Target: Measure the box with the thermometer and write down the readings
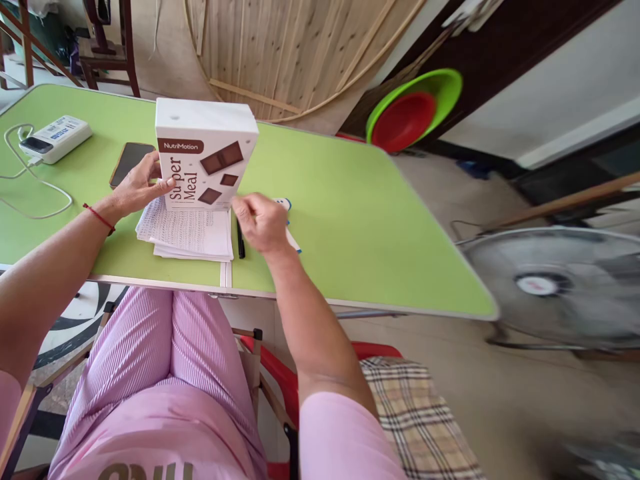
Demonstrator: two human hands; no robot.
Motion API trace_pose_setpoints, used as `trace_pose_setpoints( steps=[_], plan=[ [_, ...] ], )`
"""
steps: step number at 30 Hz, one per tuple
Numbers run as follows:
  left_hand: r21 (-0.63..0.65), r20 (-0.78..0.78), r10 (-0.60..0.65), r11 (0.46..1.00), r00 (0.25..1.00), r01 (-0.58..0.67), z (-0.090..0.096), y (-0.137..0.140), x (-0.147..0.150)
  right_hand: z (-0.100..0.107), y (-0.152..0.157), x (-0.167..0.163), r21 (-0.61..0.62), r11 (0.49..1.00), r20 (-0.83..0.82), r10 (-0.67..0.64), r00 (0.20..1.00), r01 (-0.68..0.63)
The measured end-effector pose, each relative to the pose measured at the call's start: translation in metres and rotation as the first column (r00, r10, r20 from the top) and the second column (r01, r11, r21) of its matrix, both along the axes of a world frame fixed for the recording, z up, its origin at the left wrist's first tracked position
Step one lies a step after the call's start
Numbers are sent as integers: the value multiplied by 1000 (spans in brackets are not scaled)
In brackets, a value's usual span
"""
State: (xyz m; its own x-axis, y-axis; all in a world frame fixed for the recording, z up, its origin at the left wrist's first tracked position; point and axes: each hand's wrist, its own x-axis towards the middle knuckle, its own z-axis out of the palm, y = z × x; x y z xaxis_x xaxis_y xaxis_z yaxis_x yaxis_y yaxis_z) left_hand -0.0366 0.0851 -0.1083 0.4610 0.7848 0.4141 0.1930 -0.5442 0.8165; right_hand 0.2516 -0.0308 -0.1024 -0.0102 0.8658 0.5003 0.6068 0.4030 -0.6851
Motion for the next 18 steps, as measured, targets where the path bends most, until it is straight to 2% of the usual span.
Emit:
trace_pose_setpoints(
  steps=[1,3,4,6,10,12,14,15,17,18],
  plan=[
    [1,-4,8,1000,1000,-8,-1,-1,1,0,2,12,42,985,37,-168,985,166],
    [1,-12,19,1000,1000,-19,-2,-3,5,-2,5,37,42,909,139,-416,899,415],
    [1,-25,27,1000,999,-27,-3,-4,6,-4,6,48,-7,877,206,-468,859,480],
    [2,-67,61,998,996,-61,-4,-6,9,-11,7,65,-118,841,302,-476,826,527],
    [22,-124,147,989,981,-146,-4,-10,12,-20,12,73,-250,886,309,-310,899,391],
    [19,-114,175,985,978,-174,-2,-12,12,-15,13,64,-214,922,242,-271,932,324],
    [-6,-98,194,981,976,-195,1,-16,11,-7,10,47,-104,963,61,-245,968,250],
    [-23,-88,196,980,977,-199,3,-18,10,-2,7,36,-39,982,-84,-188,979,185],
    [-49,-65,190,980,980,-194,6,-22,8,6,-3,10,-47,998,-322,14,947,-31],
    [-53,-49,186,981,981,-188,8,-24,7,8,-8,-3,-94,984,-394,102,913,-150]
  ],
)
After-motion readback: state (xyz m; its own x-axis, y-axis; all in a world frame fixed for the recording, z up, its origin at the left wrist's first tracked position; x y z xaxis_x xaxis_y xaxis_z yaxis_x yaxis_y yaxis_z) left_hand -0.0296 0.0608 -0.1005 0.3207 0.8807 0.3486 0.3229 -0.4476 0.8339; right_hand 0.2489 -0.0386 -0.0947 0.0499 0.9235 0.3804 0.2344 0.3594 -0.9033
